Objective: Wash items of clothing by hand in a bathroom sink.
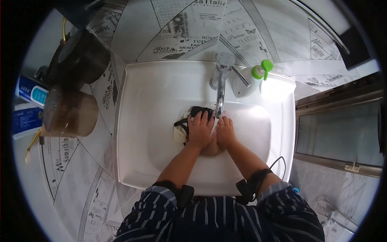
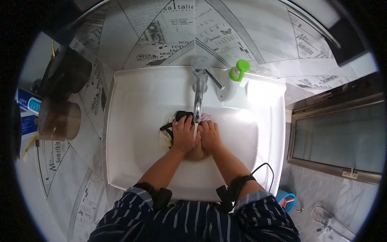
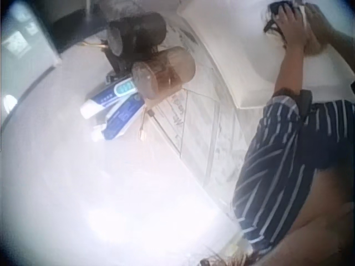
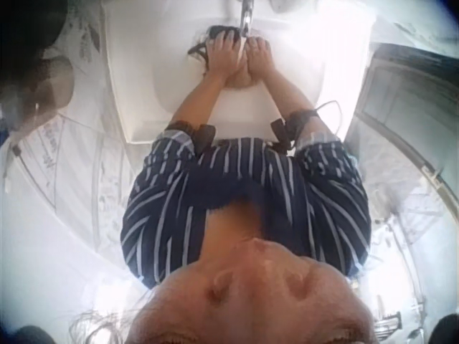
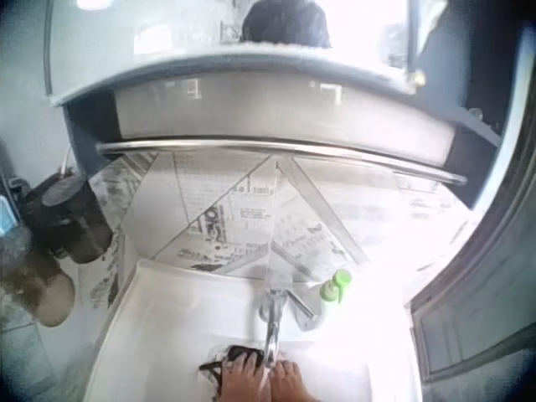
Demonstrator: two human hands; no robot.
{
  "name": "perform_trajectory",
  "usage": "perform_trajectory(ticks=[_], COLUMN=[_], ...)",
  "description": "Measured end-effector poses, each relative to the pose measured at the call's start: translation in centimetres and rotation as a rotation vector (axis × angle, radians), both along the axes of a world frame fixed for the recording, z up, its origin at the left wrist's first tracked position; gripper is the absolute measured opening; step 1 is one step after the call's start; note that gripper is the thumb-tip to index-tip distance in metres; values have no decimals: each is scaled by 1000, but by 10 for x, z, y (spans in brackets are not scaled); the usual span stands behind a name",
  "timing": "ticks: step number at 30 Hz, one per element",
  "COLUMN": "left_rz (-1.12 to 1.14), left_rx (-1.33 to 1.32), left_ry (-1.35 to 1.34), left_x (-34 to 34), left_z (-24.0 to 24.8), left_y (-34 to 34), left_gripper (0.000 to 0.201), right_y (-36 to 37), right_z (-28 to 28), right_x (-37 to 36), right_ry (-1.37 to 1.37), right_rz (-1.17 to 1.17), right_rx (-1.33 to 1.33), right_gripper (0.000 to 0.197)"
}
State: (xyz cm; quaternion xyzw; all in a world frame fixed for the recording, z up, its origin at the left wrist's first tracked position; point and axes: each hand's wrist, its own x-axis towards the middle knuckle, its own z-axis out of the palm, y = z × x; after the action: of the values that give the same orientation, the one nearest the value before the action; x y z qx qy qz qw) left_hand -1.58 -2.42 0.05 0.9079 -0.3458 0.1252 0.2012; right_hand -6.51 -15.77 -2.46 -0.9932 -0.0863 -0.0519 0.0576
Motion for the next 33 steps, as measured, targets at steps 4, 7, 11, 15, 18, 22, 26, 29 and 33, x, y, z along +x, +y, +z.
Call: perform_trajectory(ticks=[4, 7, 11, 15, 18, 22, 26, 29, 33], left_rz=[4, -23, 91, 177, -210, -333, -159, -45, 135], left_rx=[102, 76, 120, 75, -96, -250, -219, -389, -505], left_ry=[-3, 33, -26, -59, 270, 381, 509, 602, 835], left_x=[-8, -7, -10, -28, -39, -34, -27, -19, -11], left_z=[-11, -3, 30, 51, 56, 47, 30, 16, 14], left_y=[31, 68, 91, 54, 26, 36, 54, 37, 32], left_gripper=[36, 31, 39, 46, 41, 36, 34, 34, 36], right_y=[33, 15, -41, -9, 37, 5, 21, 44, -19], right_z=[-2, 3, 63, 13, -29, -1, -12, -26, 4], right_x=[-35, -72, -74, -73, -61, -20, -33, -51, -20], right_ry=[77, 262, 331, 155, 36, -97, -206, -102, -28], right_rz=[-297, 106, 103, -261, -49, -14, -411, -23, -2], right_rx=[-22, 113, 138, 162, 268, 318, 383, 369, 292], right_gripper=[35, 38, 46, 46, 50, 61, 74, 61, 36])
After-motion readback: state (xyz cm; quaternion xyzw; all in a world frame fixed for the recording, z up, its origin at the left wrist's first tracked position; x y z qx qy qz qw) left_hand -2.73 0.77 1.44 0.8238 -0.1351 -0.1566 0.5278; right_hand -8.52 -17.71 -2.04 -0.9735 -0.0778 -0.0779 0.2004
